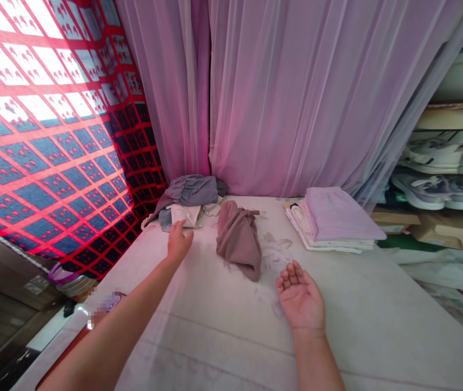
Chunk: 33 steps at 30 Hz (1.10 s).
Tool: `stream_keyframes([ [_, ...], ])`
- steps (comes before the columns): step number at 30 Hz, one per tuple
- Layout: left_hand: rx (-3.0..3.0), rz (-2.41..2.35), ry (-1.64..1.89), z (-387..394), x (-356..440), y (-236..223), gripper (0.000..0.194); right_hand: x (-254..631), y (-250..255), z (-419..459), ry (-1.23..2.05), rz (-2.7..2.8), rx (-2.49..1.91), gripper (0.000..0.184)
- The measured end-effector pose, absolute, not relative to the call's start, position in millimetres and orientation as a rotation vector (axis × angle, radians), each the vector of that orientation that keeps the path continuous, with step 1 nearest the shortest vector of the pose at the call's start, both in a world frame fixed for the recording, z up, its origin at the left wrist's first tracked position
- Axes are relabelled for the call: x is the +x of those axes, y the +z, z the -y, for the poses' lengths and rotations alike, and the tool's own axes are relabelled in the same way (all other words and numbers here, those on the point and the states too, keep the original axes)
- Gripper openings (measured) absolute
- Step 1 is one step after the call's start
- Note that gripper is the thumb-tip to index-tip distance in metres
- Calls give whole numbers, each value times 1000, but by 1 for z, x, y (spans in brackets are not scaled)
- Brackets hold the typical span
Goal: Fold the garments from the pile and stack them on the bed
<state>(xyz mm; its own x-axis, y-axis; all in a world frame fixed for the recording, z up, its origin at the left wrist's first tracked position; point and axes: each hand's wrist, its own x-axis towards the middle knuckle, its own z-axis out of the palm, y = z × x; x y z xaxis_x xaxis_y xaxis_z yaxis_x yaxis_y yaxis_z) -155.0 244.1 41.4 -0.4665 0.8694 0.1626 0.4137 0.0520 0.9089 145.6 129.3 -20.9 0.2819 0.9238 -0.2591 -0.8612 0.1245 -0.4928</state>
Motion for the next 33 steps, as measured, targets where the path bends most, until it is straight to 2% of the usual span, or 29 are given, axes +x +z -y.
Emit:
stream_keyframes([
  [6,948,-1842,1323,-281,-193,49,59,143,-19,-129,1319,136,-621,24],
  [8,878,-1779,1308,-286,-191,49,52,142,-17,-128,1324,125,-625,23],
  [13,794,-1670,1267,-295,-182,52,14,142,-16,-128,1329,143,-636,23],
  [20,675,-1696,1204,-301,-184,59,9,139,-10,-128,1341,55,-651,22],
  [28,860,-1358,1001,-255,-144,66,12,139,-12,-129,1332,94,-669,23],
  [33,1157,-1098,720,-189,-117,60,27,138,-12,-129,1333,79,-669,24],
])
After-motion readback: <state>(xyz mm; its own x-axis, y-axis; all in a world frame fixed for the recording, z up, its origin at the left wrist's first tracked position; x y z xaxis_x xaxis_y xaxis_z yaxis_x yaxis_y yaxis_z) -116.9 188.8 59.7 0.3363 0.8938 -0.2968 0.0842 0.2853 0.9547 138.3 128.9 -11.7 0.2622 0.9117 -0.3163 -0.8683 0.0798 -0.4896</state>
